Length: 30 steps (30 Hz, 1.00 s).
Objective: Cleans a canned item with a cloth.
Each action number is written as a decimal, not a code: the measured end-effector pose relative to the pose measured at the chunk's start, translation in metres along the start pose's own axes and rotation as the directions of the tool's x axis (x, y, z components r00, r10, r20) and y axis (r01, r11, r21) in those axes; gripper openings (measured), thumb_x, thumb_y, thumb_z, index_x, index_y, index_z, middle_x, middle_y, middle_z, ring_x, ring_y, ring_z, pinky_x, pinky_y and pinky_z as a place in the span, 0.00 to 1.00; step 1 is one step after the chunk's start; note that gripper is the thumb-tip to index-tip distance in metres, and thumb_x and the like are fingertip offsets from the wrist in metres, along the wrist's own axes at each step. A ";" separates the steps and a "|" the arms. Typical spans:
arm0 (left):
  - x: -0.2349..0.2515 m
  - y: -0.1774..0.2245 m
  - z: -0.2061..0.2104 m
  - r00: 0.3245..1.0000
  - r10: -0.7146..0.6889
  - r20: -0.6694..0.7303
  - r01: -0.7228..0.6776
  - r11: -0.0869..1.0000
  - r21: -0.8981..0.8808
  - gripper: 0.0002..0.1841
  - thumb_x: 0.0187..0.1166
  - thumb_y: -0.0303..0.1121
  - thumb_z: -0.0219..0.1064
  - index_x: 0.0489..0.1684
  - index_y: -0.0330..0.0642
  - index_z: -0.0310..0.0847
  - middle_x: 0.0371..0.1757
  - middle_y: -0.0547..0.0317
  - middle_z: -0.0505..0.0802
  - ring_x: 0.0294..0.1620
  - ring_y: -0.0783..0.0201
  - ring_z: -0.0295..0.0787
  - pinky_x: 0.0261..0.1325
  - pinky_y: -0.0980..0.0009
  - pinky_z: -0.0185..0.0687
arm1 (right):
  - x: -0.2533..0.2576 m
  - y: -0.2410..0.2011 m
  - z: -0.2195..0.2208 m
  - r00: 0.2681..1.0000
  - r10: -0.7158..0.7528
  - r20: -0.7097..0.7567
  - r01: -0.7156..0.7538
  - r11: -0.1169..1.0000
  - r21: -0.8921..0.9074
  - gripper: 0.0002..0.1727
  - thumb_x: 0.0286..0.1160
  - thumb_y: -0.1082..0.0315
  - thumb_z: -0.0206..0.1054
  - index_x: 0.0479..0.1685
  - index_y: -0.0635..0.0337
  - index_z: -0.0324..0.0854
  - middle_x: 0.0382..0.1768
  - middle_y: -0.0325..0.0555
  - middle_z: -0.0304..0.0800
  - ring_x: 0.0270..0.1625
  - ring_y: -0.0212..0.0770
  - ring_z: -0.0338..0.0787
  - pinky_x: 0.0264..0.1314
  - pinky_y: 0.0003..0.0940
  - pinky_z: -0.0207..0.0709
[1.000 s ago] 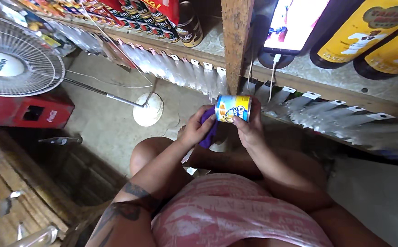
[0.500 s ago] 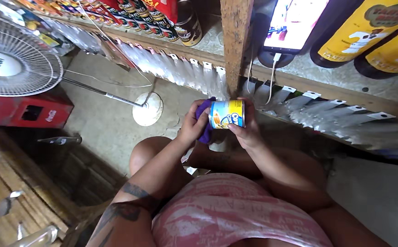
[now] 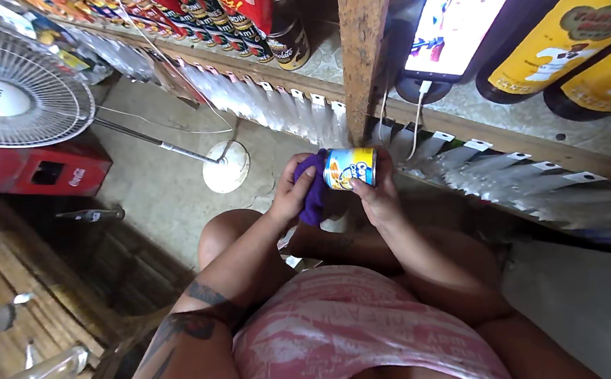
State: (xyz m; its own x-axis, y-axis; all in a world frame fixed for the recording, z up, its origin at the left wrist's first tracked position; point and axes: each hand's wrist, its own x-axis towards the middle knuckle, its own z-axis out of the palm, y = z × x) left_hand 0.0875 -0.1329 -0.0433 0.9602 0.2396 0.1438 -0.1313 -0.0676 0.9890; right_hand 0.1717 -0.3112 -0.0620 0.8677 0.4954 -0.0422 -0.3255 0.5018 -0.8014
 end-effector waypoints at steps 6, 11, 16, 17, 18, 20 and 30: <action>0.004 -0.006 0.004 0.998 -0.006 -0.061 0.012 0.995 0.102 0.13 0.90 0.36 0.56 0.67 0.44 0.72 0.46 0.67 0.91 0.43 0.76 0.89 0.47 0.75 0.88 | -0.003 0.004 -0.003 0.992 -0.024 0.123 0.014 0.997 0.075 0.51 0.42 0.60 0.90 0.73 0.44 0.61 0.59 0.34 0.83 0.59 0.34 0.88 0.61 0.36 0.86; 0.003 -0.009 0.004 0.998 -0.035 0.045 0.022 0.967 0.254 0.17 0.88 0.37 0.59 0.68 0.39 0.74 0.48 0.61 0.91 0.42 0.74 0.89 0.48 0.71 0.88 | -0.003 0.004 -0.003 0.999 -0.026 0.022 0.024 0.995 0.096 0.56 0.38 0.54 0.93 0.75 0.43 0.61 0.60 0.35 0.84 0.59 0.35 0.88 0.59 0.38 0.88; -0.001 -0.004 0.000 0.992 -0.047 0.120 0.035 0.994 0.102 0.14 0.88 0.37 0.59 0.64 0.42 0.77 0.46 0.65 0.91 0.42 0.75 0.88 0.48 0.73 0.88 | 0.001 0.002 -0.003 0.999 -0.038 -0.038 0.041 0.996 0.083 0.56 0.44 0.56 0.91 0.77 0.44 0.55 0.63 0.39 0.82 0.60 0.39 0.89 0.60 0.42 0.88; -0.002 -0.003 0.000 0.992 -0.037 0.117 0.031 0.998 0.056 0.13 0.88 0.37 0.59 0.64 0.44 0.77 0.46 0.66 0.91 0.42 0.75 0.88 0.47 0.73 0.88 | 0.001 0.002 -0.003 0.998 -0.034 -0.043 0.038 0.995 0.089 0.56 0.44 0.56 0.91 0.77 0.44 0.56 0.62 0.39 0.82 0.60 0.39 0.89 0.60 0.42 0.88; -0.002 -0.003 -0.001 0.994 -0.019 0.112 0.016 1.000 0.022 0.13 0.88 0.38 0.59 0.64 0.46 0.77 0.47 0.68 0.91 0.42 0.76 0.88 0.47 0.74 0.88 | 0.001 0.001 -0.002 0.999 -0.028 -0.041 0.032 0.995 0.089 0.56 0.43 0.55 0.91 0.77 0.44 0.55 0.62 0.39 0.82 0.60 0.39 0.89 0.60 0.43 0.88; -0.003 -0.002 -0.001 0.996 0.018 0.083 -0.016 0.999 -0.029 0.12 0.89 0.39 0.58 0.64 0.50 0.77 0.48 0.70 0.91 0.43 0.77 0.88 0.48 0.75 0.88 | 0.001 0.001 -0.001 1.000 -0.014 -0.027 0.016 0.998 0.063 0.58 0.42 0.53 0.92 0.77 0.45 0.55 0.62 0.39 0.82 0.60 0.39 0.89 0.59 0.42 0.88; 0.004 -0.009 0.004 1.000 0.020 -0.002 -0.020 0.990 0.138 0.14 0.89 0.35 0.57 0.67 0.43 0.72 0.48 0.67 0.90 0.43 0.77 0.88 0.48 0.76 0.87 | -0.004 0.006 -0.002 0.995 -0.054 0.088 0.047 0.996 0.074 0.54 0.40 0.59 0.92 0.75 0.45 0.60 0.60 0.36 0.84 0.60 0.35 0.88 0.62 0.38 0.86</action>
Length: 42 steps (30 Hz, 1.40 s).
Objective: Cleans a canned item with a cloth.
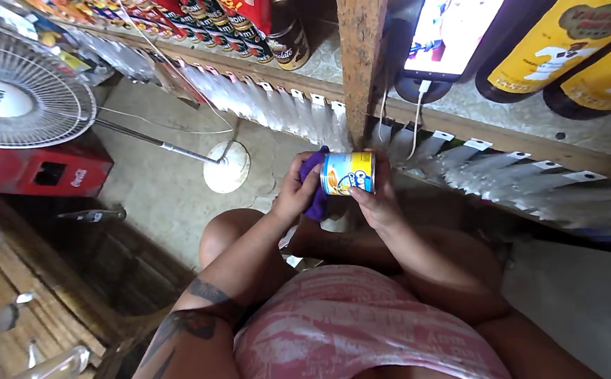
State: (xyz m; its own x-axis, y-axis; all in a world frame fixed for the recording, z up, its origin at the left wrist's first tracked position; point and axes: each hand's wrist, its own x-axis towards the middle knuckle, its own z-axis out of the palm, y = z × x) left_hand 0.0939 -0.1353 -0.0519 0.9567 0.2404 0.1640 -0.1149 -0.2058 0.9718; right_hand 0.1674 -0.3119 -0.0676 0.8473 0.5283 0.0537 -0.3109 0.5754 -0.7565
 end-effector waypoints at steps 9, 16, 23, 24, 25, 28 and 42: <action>-0.005 0.003 -0.007 0.990 -0.020 0.136 0.040 0.989 -0.142 0.12 0.88 0.38 0.58 0.63 0.48 0.77 0.47 0.69 0.91 0.43 0.76 0.89 0.48 0.74 0.88 | 0.004 -0.005 0.002 0.989 0.006 -0.145 -0.011 0.999 -0.034 0.59 0.42 0.54 0.91 0.80 0.46 0.53 0.64 0.40 0.81 0.61 0.39 0.89 0.59 0.43 0.89; -0.003 0.006 -0.004 1.000 -0.010 -0.018 0.006 0.982 -0.187 0.11 0.89 0.38 0.56 0.65 0.52 0.74 0.47 0.72 0.90 0.44 0.77 0.88 0.48 0.76 0.88 | 0.002 -0.002 0.001 0.996 0.059 -0.063 -0.059 0.998 -0.005 0.54 0.42 0.58 0.91 0.76 0.44 0.59 0.61 0.37 0.83 0.59 0.36 0.88 0.58 0.38 0.88; 0.000 -0.002 0.000 0.999 -0.004 0.048 0.005 1.000 -0.013 0.14 0.88 0.37 0.59 0.66 0.42 0.73 0.47 0.65 0.91 0.43 0.76 0.89 0.48 0.74 0.88 | 0.000 -0.001 0.001 0.997 0.009 -0.075 -0.008 1.000 0.022 0.57 0.39 0.54 0.93 0.77 0.44 0.60 0.61 0.36 0.84 0.59 0.35 0.88 0.59 0.38 0.88; 0.000 -0.002 0.000 0.998 -0.016 0.065 0.016 1.000 0.002 0.15 0.88 0.37 0.59 0.66 0.42 0.74 0.47 0.65 0.91 0.43 0.75 0.89 0.48 0.73 0.88 | 0.000 -0.001 0.002 0.995 0.009 -0.098 -0.007 1.000 0.014 0.57 0.39 0.54 0.93 0.77 0.45 0.59 0.61 0.37 0.83 0.59 0.36 0.89 0.58 0.39 0.88; -0.001 -0.002 0.000 0.996 -0.030 0.081 0.030 1.000 0.009 0.15 0.88 0.36 0.59 0.66 0.41 0.75 0.47 0.64 0.91 0.43 0.74 0.89 0.48 0.72 0.88 | 0.001 -0.002 0.002 0.993 0.011 -0.119 -0.010 1.000 0.007 0.57 0.39 0.55 0.93 0.77 0.45 0.58 0.61 0.39 0.83 0.59 0.37 0.89 0.58 0.39 0.88; -0.004 0.001 -0.003 0.993 -0.034 0.116 0.039 0.998 -0.043 0.13 0.88 0.37 0.59 0.64 0.43 0.76 0.46 0.65 0.91 0.42 0.74 0.89 0.47 0.72 0.88 | 0.004 -0.003 0.002 0.986 0.026 -0.162 -0.026 1.000 0.003 0.57 0.43 0.56 0.91 0.78 0.46 0.55 0.63 0.42 0.82 0.60 0.41 0.89 0.58 0.44 0.89; 0.001 0.003 0.000 1.000 -0.009 -0.016 0.009 0.999 -0.045 0.13 0.89 0.35 0.57 0.66 0.45 0.72 0.48 0.68 0.90 0.44 0.77 0.89 0.48 0.75 0.88 | 0.000 -0.001 0.001 0.999 0.023 -0.033 -0.023 1.000 0.011 0.55 0.40 0.58 0.92 0.76 0.45 0.60 0.60 0.36 0.83 0.60 0.35 0.88 0.61 0.38 0.87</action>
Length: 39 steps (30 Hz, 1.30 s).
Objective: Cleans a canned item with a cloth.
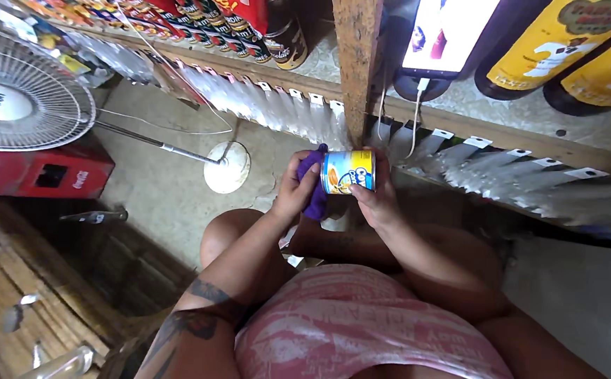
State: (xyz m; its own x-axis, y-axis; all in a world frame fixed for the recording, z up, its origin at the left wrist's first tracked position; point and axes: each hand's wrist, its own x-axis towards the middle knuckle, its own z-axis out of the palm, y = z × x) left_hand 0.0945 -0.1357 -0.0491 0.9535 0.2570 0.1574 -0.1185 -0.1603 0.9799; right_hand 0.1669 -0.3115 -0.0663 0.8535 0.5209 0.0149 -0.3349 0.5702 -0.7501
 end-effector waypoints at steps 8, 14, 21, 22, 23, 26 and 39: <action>-0.005 0.000 -0.004 0.990 0.056 0.127 -0.046 0.996 -0.079 0.12 0.88 0.37 0.59 0.64 0.47 0.76 0.48 0.67 0.91 0.42 0.75 0.88 0.47 0.74 0.88 | 0.004 -0.003 0.000 0.994 0.007 -0.106 -0.008 1.000 -0.005 0.57 0.44 0.54 0.91 0.78 0.45 0.55 0.62 0.39 0.83 0.59 0.39 0.89 0.58 0.42 0.89; -0.006 0.002 0.001 0.995 0.089 -0.039 -0.092 0.990 -0.105 0.11 0.90 0.37 0.57 0.65 0.52 0.73 0.51 0.72 0.90 0.47 0.78 0.88 0.51 0.76 0.87 | 0.002 0.001 -0.001 1.000 0.026 -0.007 -0.026 0.999 -0.025 0.56 0.43 0.56 0.91 0.78 0.45 0.58 0.62 0.38 0.83 0.60 0.37 0.88 0.59 0.40 0.88; -0.002 -0.002 0.002 0.997 0.076 0.019 -0.078 0.992 0.103 0.16 0.88 0.36 0.59 0.68 0.40 0.72 0.50 0.65 0.90 0.46 0.77 0.88 0.50 0.75 0.88 | 0.000 -0.001 -0.002 0.999 -0.037 0.029 0.037 0.999 0.005 0.55 0.41 0.57 0.92 0.76 0.44 0.60 0.60 0.34 0.84 0.60 0.34 0.88 0.62 0.37 0.86; -0.002 -0.003 0.001 0.998 0.051 0.035 -0.054 0.991 0.123 0.16 0.87 0.36 0.59 0.68 0.39 0.73 0.49 0.64 0.91 0.44 0.77 0.88 0.49 0.75 0.88 | 0.000 0.000 -0.002 0.999 -0.039 0.007 0.039 0.999 -0.001 0.55 0.41 0.57 0.92 0.77 0.45 0.59 0.61 0.35 0.84 0.61 0.34 0.88 0.63 0.38 0.86; -0.002 -0.003 0.001 0.998 0.031 0.057 -0.038 0.990 0.136 0.16 0.87 0.36 0.60 0.67 0.38 0.73 0.48 0.63 0.91 0.44 0.77 0.89 0.49 0.74 0.88 | 0.000 0.000 -0.002 0.999 -0.038 -0.018 0.038 0.999 -0.016 0.56 0.41 0.56 0.92 0.78 0.46 0.58 0.62 0.36 0.83 0.61 0.35 0.87 0.62 0.38 0.86; -0.005 -0.003 -0.005 0.989 0.027 0.147 -0.037 0.997 0.063 0.14 0.87 0.36 0.60 0.64 0.41 0.76 0.48 0.64 0.92 0.44 0.75 0.89 0.49 0.72 0.88 | 0.003 -0.001 -0.003 0.996 -0.024 -0.091 0.019 0.998 -0.052 0.57 0.46 0.54 0.90 0.81 0.48 0.55 0.63 0.39 0.82 0.60 0.37 0.89 0.59 0.41 0.88; 0.003 0.009 -0.021 0.959 -0.065 -0.275 -0.011 0.964 -0.266 0.28 0.82 0.57 0.62 0.75 0.56 0.60 0.53 0.68 0.88 0.51 0.70 0.89 0.53 0.68 0.89 | 0.006 -0.008 -0.001 0.963 0.246 -0.108 -0.212 0.943 0.255 0.58 0.33 0.27 0.85 0.71 0.50 0.71 0.58 0.42 0.88 0.63 0.39 0.88 0.67 0.42 0.84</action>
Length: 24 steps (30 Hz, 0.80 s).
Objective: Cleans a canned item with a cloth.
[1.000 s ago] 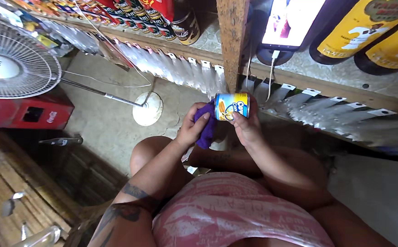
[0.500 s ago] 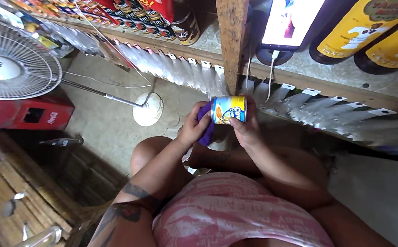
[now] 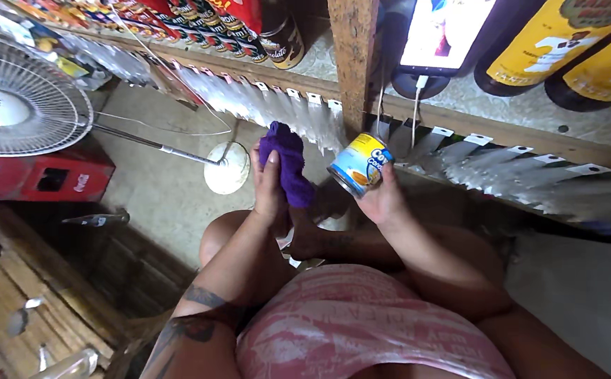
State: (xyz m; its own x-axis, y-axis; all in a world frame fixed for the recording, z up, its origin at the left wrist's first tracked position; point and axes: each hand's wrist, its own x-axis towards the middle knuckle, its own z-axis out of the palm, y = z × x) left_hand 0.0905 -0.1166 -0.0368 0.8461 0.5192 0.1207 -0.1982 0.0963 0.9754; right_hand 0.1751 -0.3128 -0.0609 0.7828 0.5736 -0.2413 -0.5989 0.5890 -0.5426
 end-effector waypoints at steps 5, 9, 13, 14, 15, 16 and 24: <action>0.000 0.004 0.008 0.998 0.030 0.050 -0.033 0.997 0.067 0.25 0.84 0.46 0.66 0.76 0.55 0.62 0.58 0.70 0.88 0.55 0.72 0.88 0.58 0.70 0.88 | 0.002 0.001 0.004 0.969 0.223 -0.103 -0.209 0.969 0.133 0.32 0.83 0.39 0.55 0.74 0.54 0.66 0.61 0.53 0.83 0.61 0.49 0.88 0.62 0.48 0.86; 0.000 0.005 0.009 0.992 0.095 0.086 -0.106 0.986 0.132 0.25 0.84 0.40 0.66 0.77 0.52 0.63 0.62 0.69 0.86 0.57 0.73 0.87 0.60 0.70 0.87 | -0.001 -0.002 0.007 0.968 0.247 -0.055 -0.248 0.969 -0.010 0.30 0.84 0.47 0.56 0.75 0.58 0.65 0.61 0.52 0.84 0.61 0.46 0.88 0.64 0.42 0.86; 0.003 0.002 0.005 0.968 0.172 0.185 -0.211 0.952 0.221 0.25 0.83 0.34 0.67 0.77 0.45 0.66 0.64 0.66 0.86 0.60 0.71 0.86 0.63 0.68 0.86 | -0.003 0.000 0.006 0.979 0.202 -0.013 -0.195 0.928 -0.318 0.37 0.65 0.54 0.73 0.73 0.60 0.65 0.50 0.43 0.87 0.51 0.33 0.90 0.59 0.33 0.85; 0.003 0.001 0.004 0.963 0.179 0.202 -0.225 0.946 0.233 0.25 0.82 0.34 0.68 0.77 0.45 0.67 0.64 0.66 0.86 0.60 0.71 0.86 0.63 0.68 0.86 | -0.004 0.000 0.007 0.982 0.187 0.004 -0.171 0.905 -0.390 0.38 0.59 0.62 0.76 0.73 0.61 0.65 0.51 0.43 0.88 0.51 0.33 0.90 0.59 0.33 0.86; 0.003 0.001 0.003 0.956 0.191 0.222 -0.245 0.937 0.248 0.25 0.82 0.34 0.68 0.76 0.44 0.67 0.65 0.66 0.86 0.60 0.72 0.86 0.63 0.68 0.86 | -0.004 -0.002 0.008 0.985 0.168 0.035 -0.133 0.878 -0.461 0.42 0.54 0.70 0.79 0.75 0.62 0.63 0.52 0.44 0.88 0.53 0.33 0.91 0.60 0.32 0.86; 0.004 0.000 0.002 0.944 0.214 0.253 -0.280 0.922 0.268 0.25 0.81 0.35 0.69 0.76 0.43 0.68 0.65 0.65 0.86 0.60 0.72 0.87 0.64 0.69 0.86 | -0.003 -0.002 0.008 0.987 0.142 0.075 -0.078 0.831 -0.551 0.47 0.49 0.72 0.82 0.77 0.63 0.61 0.55 0.45 0.88 0.55 0.33 0.90 0.61 0.32 0.86; 0.006 0.011 -0.006 0.870 -0.028 0.492 -0.397 0.553 0.732 0.29 0.75 0.46 0.70 0.72 0.38 0.79 0.60 0.45 0.91 0.59 0.55 0.90 0.62 0.51 0.86 | 0.002 0.001 0.002 0.950 -0.013 0.312 0.309 0.175 -0.935 0.48 0.51 0.57 0.86 0.75 0.70 0.71 0.68 0.65 0.81 0.72 0.56 0.81 0.77 0.50 0.72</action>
State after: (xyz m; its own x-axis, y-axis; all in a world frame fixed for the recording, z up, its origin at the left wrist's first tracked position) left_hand 0.0903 -0.1078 -0.0263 0.9852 0.0311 0.1686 -0.0829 -0.7747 0.6269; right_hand 0.1755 -0.3099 -0.0603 0.6989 0.7147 0.0289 0.2953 -0.2515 -0.9217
